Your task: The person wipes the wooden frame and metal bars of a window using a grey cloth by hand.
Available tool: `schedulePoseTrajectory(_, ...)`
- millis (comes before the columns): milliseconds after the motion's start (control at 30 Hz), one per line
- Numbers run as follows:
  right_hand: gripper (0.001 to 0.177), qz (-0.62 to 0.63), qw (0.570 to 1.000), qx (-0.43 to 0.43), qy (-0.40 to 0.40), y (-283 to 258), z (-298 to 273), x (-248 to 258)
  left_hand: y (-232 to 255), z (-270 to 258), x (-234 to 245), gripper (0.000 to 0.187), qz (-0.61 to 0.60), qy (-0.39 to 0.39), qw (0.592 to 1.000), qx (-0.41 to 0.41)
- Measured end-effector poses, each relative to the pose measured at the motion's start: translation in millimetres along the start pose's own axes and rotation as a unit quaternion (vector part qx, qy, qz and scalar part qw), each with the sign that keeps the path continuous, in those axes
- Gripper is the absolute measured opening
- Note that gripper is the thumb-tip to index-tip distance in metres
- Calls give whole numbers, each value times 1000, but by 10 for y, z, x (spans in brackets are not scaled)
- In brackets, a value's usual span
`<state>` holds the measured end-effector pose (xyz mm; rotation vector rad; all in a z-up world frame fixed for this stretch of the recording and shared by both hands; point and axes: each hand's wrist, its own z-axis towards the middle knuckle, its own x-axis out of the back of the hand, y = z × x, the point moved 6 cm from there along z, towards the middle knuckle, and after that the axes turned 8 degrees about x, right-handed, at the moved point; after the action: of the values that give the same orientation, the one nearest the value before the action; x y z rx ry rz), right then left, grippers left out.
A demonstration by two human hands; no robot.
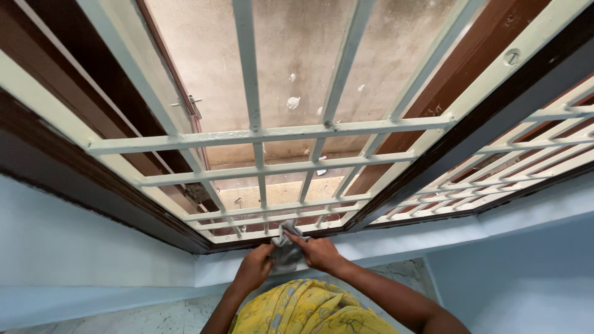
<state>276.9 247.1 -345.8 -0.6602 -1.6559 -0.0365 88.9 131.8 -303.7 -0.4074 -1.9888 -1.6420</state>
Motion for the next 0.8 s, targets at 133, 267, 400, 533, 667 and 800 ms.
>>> schedulePoseTrajectory(133, 79, -88, 983, 34, 159, 300, -386, 243, 287, 123, -400, 48, 7, -7, 991, -132)
schedulePoseTrajectory(267, 94, 81, 991, -80, 64, 257, -205, 203, 239, 331, -649, 38, 52, -5, 997, -51)
schedulePoseTrajectory(400, 94, 52, 990, -24, 126, 144, -120, 287, 106, 390, -738, 33, 17, 33, 999, -32)
schedulePoseTrajectory(533, 87, -1, 980, 58, 191, 502, -637, 377, 213, 509, -1029, 31, 10, 47, 997, -57)
schedulePoseTrajectory(667, 89, 31, 986, -50, 153, 945, -1034, 460, 730, 543, -1357, 38, 5, 30, 991, -134)
schedulePoseTrajectory(800, 93, 61, 978, -33, 194, 832, -941, 490, 1059, 608, -1440, 32, 31, 67, 991, -109)
